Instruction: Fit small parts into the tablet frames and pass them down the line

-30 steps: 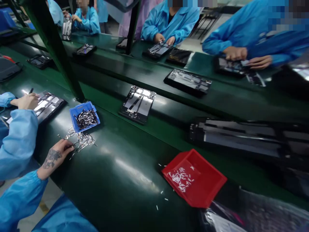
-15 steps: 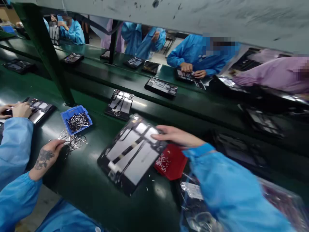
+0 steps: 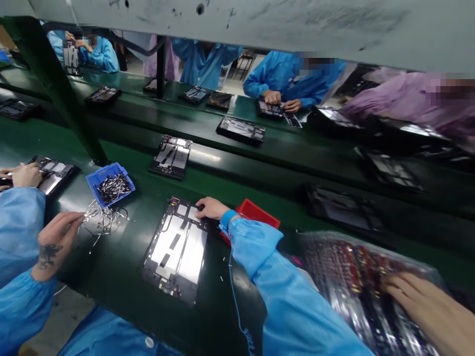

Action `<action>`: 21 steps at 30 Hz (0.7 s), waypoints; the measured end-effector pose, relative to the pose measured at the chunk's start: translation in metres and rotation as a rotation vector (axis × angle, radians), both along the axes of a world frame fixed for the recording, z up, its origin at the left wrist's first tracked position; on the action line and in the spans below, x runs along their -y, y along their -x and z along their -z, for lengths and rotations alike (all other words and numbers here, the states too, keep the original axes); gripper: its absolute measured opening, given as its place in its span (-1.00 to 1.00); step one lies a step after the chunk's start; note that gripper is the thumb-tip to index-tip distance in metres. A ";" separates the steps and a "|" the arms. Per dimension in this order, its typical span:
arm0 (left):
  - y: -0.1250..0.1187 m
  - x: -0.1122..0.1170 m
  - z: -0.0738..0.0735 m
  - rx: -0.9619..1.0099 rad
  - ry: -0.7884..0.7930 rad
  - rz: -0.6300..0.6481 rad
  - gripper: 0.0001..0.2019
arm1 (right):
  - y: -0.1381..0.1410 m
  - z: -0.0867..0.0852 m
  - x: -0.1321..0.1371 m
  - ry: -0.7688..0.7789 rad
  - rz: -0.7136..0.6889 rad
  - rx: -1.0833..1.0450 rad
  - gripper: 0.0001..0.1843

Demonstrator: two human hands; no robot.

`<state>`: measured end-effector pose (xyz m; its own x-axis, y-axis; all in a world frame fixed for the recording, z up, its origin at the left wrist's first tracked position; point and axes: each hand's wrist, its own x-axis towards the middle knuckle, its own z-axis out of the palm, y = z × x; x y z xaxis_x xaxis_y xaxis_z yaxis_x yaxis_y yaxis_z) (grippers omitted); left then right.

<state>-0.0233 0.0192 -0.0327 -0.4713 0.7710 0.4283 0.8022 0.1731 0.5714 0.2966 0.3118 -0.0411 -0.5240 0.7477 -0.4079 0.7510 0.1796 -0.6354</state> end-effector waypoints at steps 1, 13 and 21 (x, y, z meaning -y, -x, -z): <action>-0.004 0.002 -0.003 0.041 -0.014 -0.016 -0.83 | -0.002 -0.006 0.006 -0.066 0.041 -0.002 -0.73; -0.091 -0.025 -0.007 1.223 0.214 0.100 -0.89 | -0.217 -0.031 0.263 -0.663 1.019 0.129 -0.58; -0.163 -0.039 -0.002 1.129 0.482 0.484 -0.83 | -0.227 0.065 0.230 -0.592 0.896 0.209 -0.70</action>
<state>0.1402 0.0587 -0.0306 -0.0212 0.9251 -0.3792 -0.0338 0.3784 0.9250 0.5235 0.0822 -0.1064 0.3459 0.9300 0.1245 0.8446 -0.2508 -0.4731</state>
